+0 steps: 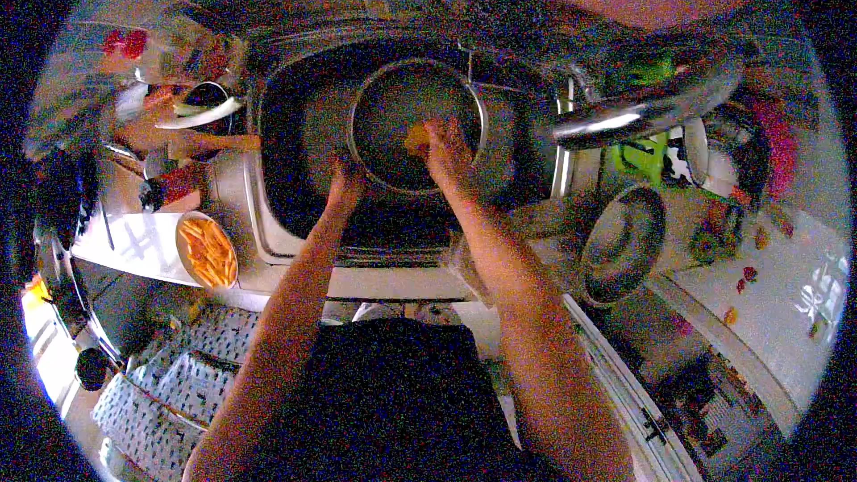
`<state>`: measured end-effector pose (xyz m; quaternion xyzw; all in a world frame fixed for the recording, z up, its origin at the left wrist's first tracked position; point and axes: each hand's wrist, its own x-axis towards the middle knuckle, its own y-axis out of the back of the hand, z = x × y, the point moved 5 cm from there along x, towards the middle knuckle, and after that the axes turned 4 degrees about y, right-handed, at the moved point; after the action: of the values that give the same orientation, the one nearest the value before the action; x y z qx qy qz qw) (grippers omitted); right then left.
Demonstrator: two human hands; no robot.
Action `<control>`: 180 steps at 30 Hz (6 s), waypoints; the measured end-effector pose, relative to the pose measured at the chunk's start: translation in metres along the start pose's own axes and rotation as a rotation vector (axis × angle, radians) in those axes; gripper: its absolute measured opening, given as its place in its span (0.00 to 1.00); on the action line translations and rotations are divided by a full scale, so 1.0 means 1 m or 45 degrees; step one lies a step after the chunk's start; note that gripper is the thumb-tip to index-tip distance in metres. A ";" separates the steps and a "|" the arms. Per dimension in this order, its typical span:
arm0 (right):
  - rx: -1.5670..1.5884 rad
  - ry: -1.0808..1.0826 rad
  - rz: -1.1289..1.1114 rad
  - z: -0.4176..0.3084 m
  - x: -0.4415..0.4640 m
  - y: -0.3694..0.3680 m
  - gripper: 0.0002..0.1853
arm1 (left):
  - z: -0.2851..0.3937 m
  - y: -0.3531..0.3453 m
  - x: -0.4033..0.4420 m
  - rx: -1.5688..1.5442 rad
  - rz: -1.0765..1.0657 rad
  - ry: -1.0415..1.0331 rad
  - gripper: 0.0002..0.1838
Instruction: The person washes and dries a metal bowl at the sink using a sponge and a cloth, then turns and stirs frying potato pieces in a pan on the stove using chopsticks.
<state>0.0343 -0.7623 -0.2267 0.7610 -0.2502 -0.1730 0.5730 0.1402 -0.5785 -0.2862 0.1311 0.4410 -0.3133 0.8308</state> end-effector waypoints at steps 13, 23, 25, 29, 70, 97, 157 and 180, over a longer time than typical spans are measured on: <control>-0.029 -0.084 -0.829 0.004 -0.021 -0.044 0.15 | -0.064 -0.023 0.086 0.100 -0.200 -0.496 0.37; 2.074 -1.195 -0.555 -0.033 0.014 -0.160 0.17 | 0.001 -0.035 -0.004 0.089 -0.268 0.058 0.45; 1.964 -1.131 -0.358 -0.044 0.019 -0.139 0.17 | 0.006 -0.034 -0.007 0.203 -0.310 0.107 0.46; 1.103 -0.641 -0.295 -0.046 0.001 -0.111 0.15 | -0.046 -0.025 0.046 0.550 -0.308 -0.224 0.47; 0.020 -0.148 -0.519 0.032 0.012 -0.031 0.17 | 0.029 -0.028 0.000 0.990 0.239 -0.199 0.46; 0.304 -0.278 -0.045 0.044 0.042 -0.073 0.14 | 0.037 -0.032 -0.011 1.062 0.224 -0.081 0.46; 2.007 -1.333 0.777 0.020 0.067 -0.031 0.17 | 0.014 -0.036 -0.005 0.888 0.206 -0.321 0.48; -0.045 -0.143 -0.286 0.023 0.048 -0.043 0.16 | 0.029 -0.036 -0.008 0.965 0.249 -0.231 0.46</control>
<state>0.0685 -0.7990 -0.2734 0.7633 -0.1920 -0.2826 0.5484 0.1331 -0.6172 -0.2606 0.4415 0.2045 -0.3836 0.7850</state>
